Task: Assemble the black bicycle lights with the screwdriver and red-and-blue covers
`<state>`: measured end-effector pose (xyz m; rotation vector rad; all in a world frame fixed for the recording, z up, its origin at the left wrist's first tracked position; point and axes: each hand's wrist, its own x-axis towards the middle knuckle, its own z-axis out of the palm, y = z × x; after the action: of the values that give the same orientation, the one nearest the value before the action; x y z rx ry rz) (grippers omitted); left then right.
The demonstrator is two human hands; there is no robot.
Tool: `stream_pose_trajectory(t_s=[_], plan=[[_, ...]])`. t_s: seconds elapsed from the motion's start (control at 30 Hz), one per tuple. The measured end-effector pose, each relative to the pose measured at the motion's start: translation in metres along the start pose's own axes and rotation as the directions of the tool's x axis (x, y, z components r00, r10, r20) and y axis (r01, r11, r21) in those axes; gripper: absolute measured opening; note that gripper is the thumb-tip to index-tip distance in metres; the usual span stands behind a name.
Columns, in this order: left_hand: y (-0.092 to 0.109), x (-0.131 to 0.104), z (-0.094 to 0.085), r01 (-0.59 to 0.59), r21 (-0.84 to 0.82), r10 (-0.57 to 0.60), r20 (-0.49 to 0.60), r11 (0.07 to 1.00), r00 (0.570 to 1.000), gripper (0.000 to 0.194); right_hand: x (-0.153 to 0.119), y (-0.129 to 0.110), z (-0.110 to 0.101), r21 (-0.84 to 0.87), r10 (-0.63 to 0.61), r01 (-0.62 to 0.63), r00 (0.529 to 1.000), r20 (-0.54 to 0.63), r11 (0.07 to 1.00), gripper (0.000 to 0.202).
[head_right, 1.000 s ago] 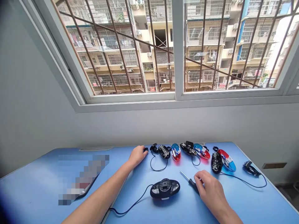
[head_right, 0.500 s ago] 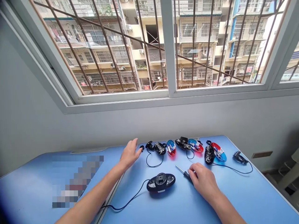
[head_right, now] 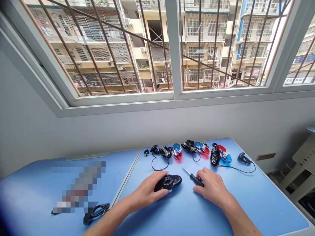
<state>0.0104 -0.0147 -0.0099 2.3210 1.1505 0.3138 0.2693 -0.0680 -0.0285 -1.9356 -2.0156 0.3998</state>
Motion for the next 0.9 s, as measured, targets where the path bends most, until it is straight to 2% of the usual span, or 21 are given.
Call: stream_pose_trajectory(t_s=[0.1, 0.2, 0.33, 0.4, 0.5, 0.6, 0.67, 0.8, 0.9], plan=[[-0.002, 0.003, 0.002, 0.002, -0.018, -0.002, 0.002, 1.000, 1.000, 0.046, 0.002, 0.004, 0.001, -0.011, 0.014, -0.014, 1.000, -0.028, 1.000, 0.004], [-0.001, 0.004, 0.005, -0.003, -0.001, 0.003, 0.000, 1.000, 1.000, 0.053, 0.006, 0.010, 0.004, 0.010, 0.013, -0.012, 0.996, -0.088, 1.000, 0.007], [0.000, 0.004, 0.010, -0.056, 0.002, 0.056, -0.018, 0.998, 0.998, 0.045, 0.011, 0.014, 0.006, 0.228, 0.046, -0.001, 0.980, -0.191, 0.974, 0.013], [-0.001, 0.003, 0.013, -0.098, -0.017, 0.097, -0.053, 0.995, 0.994, 0.043, 0.015, 0.014, 0.007, 0.412, 0.100, 0.014, 0.962, -0.252, 0.911, 0.017], [-0.005, 0.001, 0.018, -0.156, -0.032, 0.153, -0.084, 0.987, 0.985, 0.041, 0.020, 0.013, 0.008, 0.669, 0.217, 0.058, 0.922, -0.320, 0.741, 0.024], [-0.010, -0.001, 0.022, -0.134, -0.041, 0.129, -0.095, 0.990, 0.987, 0.043, 0.025, 0.013, 0.008, 0.808, 0.302, 0.125, 0.886, -0.352, 0.576, 0.036], [-0.012, -0.001, 0.023, -0.083, -0.055, 0.077, -0.101, 0.995, 0.992, 0.040, 0.030, 0.013, 0.004, 0.847, 0.357, 0.144, 0.861, -0.362, 0.512, 0.040], [-0.015, 0.001, 0.024, -0.052, -0.121, 0.041, -0.094, 0.991, 0.995, 0.030, 0.038, -0.003, -0.015, 0.849, 0.396, 0.170, 0.827, -0.399, 0.500, 0.040], [-0.014, 0.001, 0.021, -0.048, -0.192, 0.031, -0.086, 0.980, 0.996, 0.032, 0.041, -0.036, -0.032, 0.801, 0.295, 0.280, 0.824, -0.483, 0.529, 0.035]])
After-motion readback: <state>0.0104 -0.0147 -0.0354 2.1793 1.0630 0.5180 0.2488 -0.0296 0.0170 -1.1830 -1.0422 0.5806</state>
